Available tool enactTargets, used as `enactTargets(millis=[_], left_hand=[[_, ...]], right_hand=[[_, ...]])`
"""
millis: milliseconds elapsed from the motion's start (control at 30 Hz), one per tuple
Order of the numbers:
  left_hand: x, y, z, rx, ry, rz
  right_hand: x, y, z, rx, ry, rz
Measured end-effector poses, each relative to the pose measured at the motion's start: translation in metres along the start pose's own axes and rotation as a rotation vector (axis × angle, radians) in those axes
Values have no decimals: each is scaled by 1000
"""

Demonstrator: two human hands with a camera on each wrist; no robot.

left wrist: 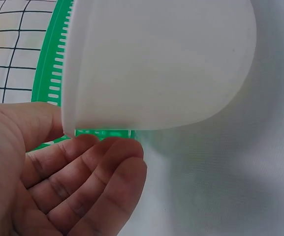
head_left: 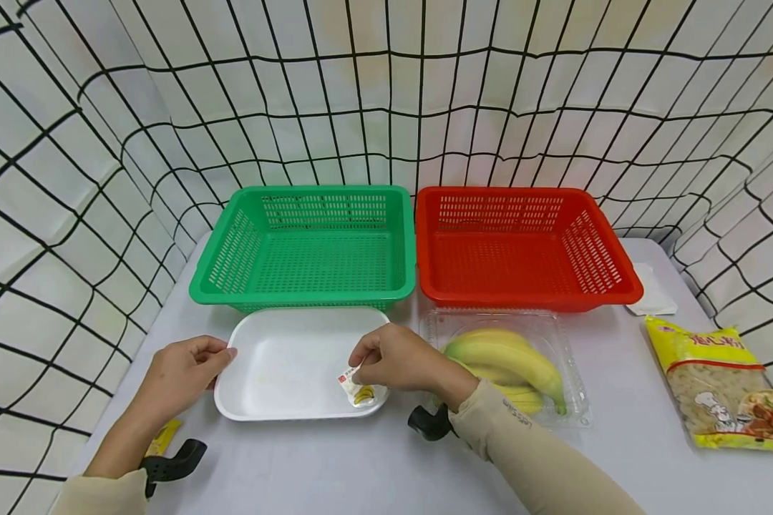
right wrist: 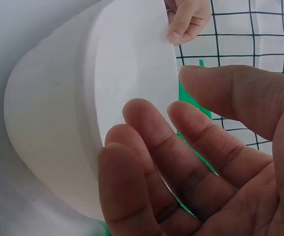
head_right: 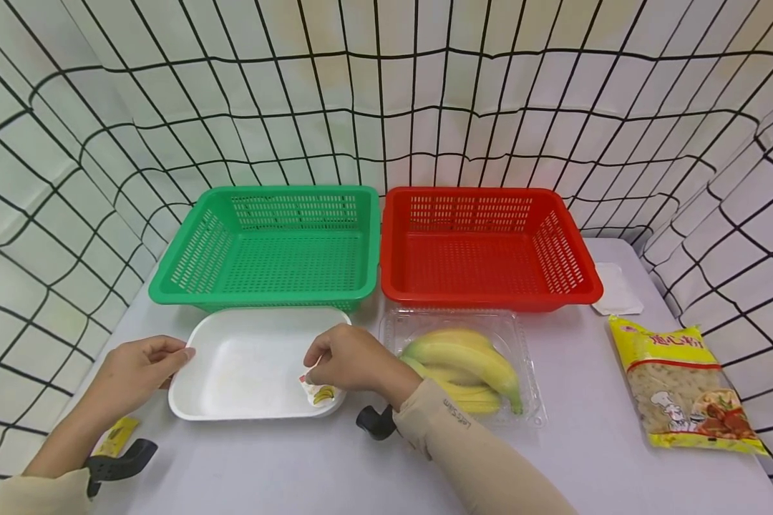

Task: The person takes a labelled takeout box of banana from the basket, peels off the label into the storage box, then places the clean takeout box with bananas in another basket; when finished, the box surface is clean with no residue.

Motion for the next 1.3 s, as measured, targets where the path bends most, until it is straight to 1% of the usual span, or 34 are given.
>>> enactTargets(millis=[67,133,200,267,333,500,600,733,833,1067,1200,1300], left_hand=[[-1,1,1,7,18,-11],[-2,2,1,22,53,-24],[-3,4,2,48,89,-40],[-3,8,5,73,112,-46],[-3,13,8,92,115,-49],[-1,30,15,134,91,-33],[2,42,20,168,79,-7],[10,60,30,217,54,7],[16,75,39,267,46,-3],[38,109,56,443,47,1],[52,124,63,495,24,4],[61,135,67,514,-2,7]], right_hand=[[-2,-1,2,-11,2,14],[-3,-3,4,-26,5,33],[-6,-6,7,-40,18,63],[-9,-10,12,-53,40,104],[-13,-13,19,-50,67,131],[-27,-20,39,-21,144,175],[-35,-24,50,-36,180,213],[-42,-27,64,-72,220,271],[-48,-27,75,-69,251,317],[-60,-17,101,11,304,400],[-69,-9,115,61,327,437],[-74,-3,127,98,341,454]])
Point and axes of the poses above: each hand's wrist, its own z-axis away from the middle knuckle, its own x-axis out of the palm, y = z × x, the point moved 5 cm from there along -z, towards the middle knuckle, and after that the axes turned 13 degrees about -x, right-handed, at the moved point
